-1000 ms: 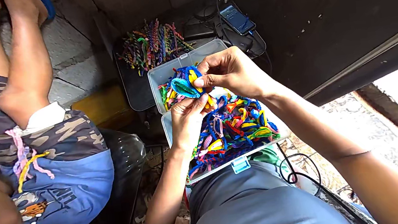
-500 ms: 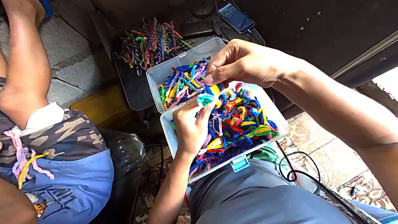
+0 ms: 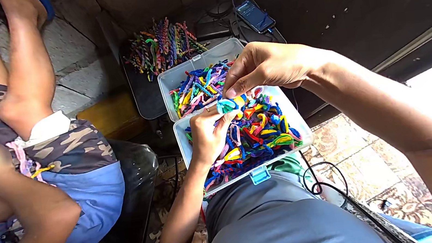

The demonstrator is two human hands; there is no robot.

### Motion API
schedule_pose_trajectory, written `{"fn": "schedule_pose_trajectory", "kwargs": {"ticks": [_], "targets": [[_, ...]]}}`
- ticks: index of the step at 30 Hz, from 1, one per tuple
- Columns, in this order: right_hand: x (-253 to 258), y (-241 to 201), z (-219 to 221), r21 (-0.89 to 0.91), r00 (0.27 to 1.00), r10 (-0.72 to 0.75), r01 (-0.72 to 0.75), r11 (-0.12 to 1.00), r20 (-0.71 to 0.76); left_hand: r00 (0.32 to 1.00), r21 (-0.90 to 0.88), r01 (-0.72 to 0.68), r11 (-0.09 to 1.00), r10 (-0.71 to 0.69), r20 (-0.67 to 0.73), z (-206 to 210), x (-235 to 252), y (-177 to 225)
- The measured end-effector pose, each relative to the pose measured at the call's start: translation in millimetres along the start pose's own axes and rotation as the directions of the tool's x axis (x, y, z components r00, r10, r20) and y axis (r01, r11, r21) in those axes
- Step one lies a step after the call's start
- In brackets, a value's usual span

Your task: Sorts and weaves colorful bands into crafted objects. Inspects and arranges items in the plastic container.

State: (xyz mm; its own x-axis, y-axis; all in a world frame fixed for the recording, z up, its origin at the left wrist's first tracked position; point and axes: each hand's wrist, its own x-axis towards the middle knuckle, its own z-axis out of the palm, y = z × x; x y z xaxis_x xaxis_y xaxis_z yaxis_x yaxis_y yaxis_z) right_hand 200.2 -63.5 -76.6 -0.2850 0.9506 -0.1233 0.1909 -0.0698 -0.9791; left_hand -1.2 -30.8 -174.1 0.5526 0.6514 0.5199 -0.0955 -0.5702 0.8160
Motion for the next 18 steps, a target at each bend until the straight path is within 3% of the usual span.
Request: {"fn": "schedule_pose_trajectory", "kwargs": {"ticks": [4,7,10,14,18], "targets": [[1.6,3.9,-4.1,-0.146,0.955,-0.291,0.296,0.944,0.06,0.995,-0.09,0.088,0.992,-0.083,0.052,-1.5,3.2,4.6],[1.3,-2.5,-0.3,-0.312,0.927,-0.369,0.372,0.874,0.07,0.991,-0.133,0.115,0.984,-0.105,0.08,-1.5,2.7,4.6],[4.5,-7.5,3.7,-0.348,0.951,-0.307,0.304,0.887,0.048,0.994,-0.117,0.09,0.989,-0.081,0.08,-0.9,1.9,3.6],[10.8,-10.0,1.4,-0.201,0.982,-0.139,0.163,0.966,0.13,0.996,-0.047,0.054,0.997,-0.051,0.079,0.0,0.3,-0.2],[17.4,-7.7,1.2,-0.123,0.985,-0.028,0.05,0.991,0.17,0.989,-0.077,0.111,0.991,-0.103,0.101,0.9,0.8,-1.0]]}}
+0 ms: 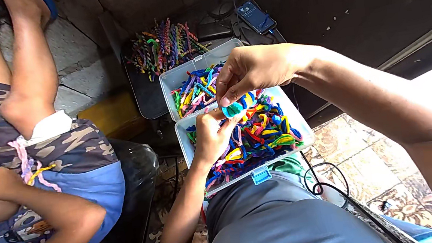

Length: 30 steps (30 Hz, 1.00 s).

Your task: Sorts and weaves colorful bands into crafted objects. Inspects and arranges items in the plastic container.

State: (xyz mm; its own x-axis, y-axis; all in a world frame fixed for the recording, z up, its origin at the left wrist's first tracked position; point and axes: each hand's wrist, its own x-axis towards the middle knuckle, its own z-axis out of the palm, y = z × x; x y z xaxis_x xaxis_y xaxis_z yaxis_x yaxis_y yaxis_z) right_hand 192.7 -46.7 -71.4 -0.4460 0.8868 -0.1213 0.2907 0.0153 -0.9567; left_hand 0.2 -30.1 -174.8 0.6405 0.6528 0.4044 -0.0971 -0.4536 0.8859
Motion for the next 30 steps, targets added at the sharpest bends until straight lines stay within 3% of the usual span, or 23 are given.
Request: {"fn": "schedule_pose_trajectory", "kwargs": {"ticks": [7,13,19,23,30], "targets": [[2.6,-0.3,-3.9,-0.044,0.999,-0.003,0.001,0.999,-0.039,0.999,-0.02,0.029,0.999,-0.028,0.043,-4.6,0.5,2.7],[-6.7,4.3,-7.6,-0.087,0.988,-0.039,0.026,0.996,-0.148,0.994,-0.217,0.109,0.97,-0.104,0.036,-7.6,3.0,3.5],[-17.7,15.8,-3.7,0.049,0.965,-0.133,0.148,0.988,-0.227,0.981,-0.428,0.19,0.884,-0.187,0.048,-7.7,6.4,2.7],[-14.6,19.6,0.3,0.047,0.946,-0.176,0.196,0.98,-0.274,0.964,-0.472,0.266,0.841,-0.245,0.108,-9.7,5.1,6.1],[-10.9,19.9,-0.5,0.05,0.942,-0.146,0.169,0.984,-0.302,0.961,-0.458,0.277,0.845,-0.239,0.14,-10.9,5.6,6.3]]}}
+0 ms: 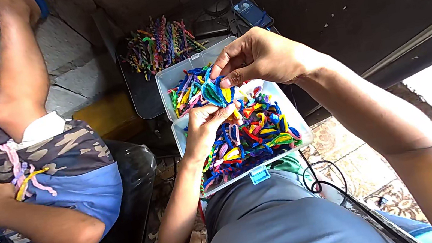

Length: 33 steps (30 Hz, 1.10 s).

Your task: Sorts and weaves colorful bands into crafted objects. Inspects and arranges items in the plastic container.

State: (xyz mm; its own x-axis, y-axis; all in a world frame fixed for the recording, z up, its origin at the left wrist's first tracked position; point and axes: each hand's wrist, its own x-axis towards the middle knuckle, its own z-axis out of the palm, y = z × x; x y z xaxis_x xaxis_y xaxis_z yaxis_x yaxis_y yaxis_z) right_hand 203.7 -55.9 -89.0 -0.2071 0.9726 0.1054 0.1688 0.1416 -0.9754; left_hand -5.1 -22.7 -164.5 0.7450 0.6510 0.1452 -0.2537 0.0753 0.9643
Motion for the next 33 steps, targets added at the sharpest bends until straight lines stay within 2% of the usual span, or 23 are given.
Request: {"fn": "schedule_pose_trajectory", "kwargs": {"ticks": [8,12,19,25,29,33], "targets": [[4.2,1.8,2.6,0.034,0.996,0.077,-0.076,0.997,-0.044,1.0,0.055,-0.013,0.998,0.013,0.003,-0.1,0.5,-1.6],[5.9,3.5,5.9,0.109,0.991,0.11,-0.102,0.989,-0.076,0.999,0.043,0.003,0.999,-0.001,-0.049,2.4,3.0,-2.1],[8.3,7.8,7.9,0.217,0.984,0.145,-0.12,0.969,-0.102,0.994,0.017,0.1,0.995,-0.099,-0.054,2.5,0.0,2.7],[10.9,11.0,10.8,0.268,0.982,0.161,-0.129,0.955,-0.102,0.991,-0.018,0.117,0.993,-0.118,-0.06,1.9,0.4,3.3],[11.1,8.8,9.5,0.216,0.982,0.158,-0.133,0.967,-0.103,0.993,-0.114,0.096,0.989,-0.103,-0.054,2.8,2.7,3.1],[-5.0,10.2,-6.1,0.049,0.975,0.093,-0.085,0.995,-0.203,0.997,-0.151,-0.011,0.988,-0.002,-0.083,-0.5,1.7,1.3]]}}
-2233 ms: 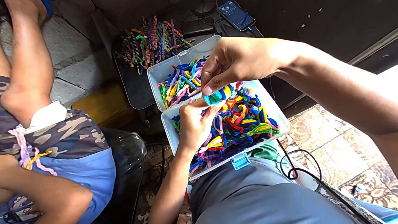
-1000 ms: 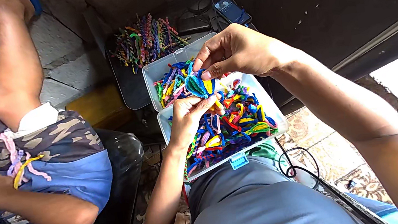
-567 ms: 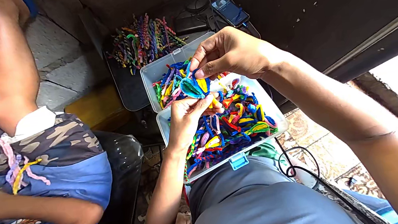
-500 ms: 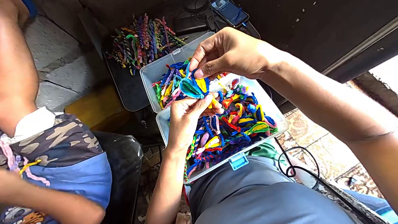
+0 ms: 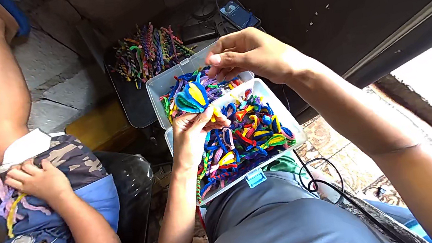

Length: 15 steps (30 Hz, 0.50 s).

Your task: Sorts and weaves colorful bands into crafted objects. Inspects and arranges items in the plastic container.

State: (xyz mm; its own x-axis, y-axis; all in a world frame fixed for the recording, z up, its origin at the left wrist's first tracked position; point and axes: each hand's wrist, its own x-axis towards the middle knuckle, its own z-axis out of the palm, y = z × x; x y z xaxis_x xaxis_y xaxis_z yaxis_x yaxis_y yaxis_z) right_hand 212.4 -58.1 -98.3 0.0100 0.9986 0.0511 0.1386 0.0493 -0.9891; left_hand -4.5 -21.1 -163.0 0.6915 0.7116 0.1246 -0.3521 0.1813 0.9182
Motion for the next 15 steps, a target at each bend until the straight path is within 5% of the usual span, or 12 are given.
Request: {"fn": "schedule_pose_trajectory", "kwargs": {"ticks": [3,6,9,12,15], "targets": [[-23.2,18.3,-19.3,-0.167,0.998,-0.063,0.058,0.984,-0.028,0.996,0.038,-0.076,0.996,0.078,-0.054,0.4,1.6,-0.1],[-53.8,36.1,-28.6,-0.462,0.998,-0.056,0.052,0.886,0.004,0.965,0.357,-0.219,0.908,0.255,-0.058,1.0,2.1,-5.6],[-76.5,54.1,-25.1,-0.68,0.992,-0.115,0.051,0.731,-0.049,0.82,0.832,-0.389,0.396,0.56,0.117,1.4,0.8,-18.4],[-89.3,66.1,-12.9,-0.795,0.975,-0.187,0.017,0.606,-0.123,0.658,0.887,-0.438,-0.145,0.621,0.426,4.4,-0.7,-19.8],[-88.6,77.6,4.3,-0.869,0.966,-0.214,-0.02,0.495,-0.144,0.578,0.802,-0.518,-0.298,0.569,0.585,6.4,-2.3,-20.2]]}}
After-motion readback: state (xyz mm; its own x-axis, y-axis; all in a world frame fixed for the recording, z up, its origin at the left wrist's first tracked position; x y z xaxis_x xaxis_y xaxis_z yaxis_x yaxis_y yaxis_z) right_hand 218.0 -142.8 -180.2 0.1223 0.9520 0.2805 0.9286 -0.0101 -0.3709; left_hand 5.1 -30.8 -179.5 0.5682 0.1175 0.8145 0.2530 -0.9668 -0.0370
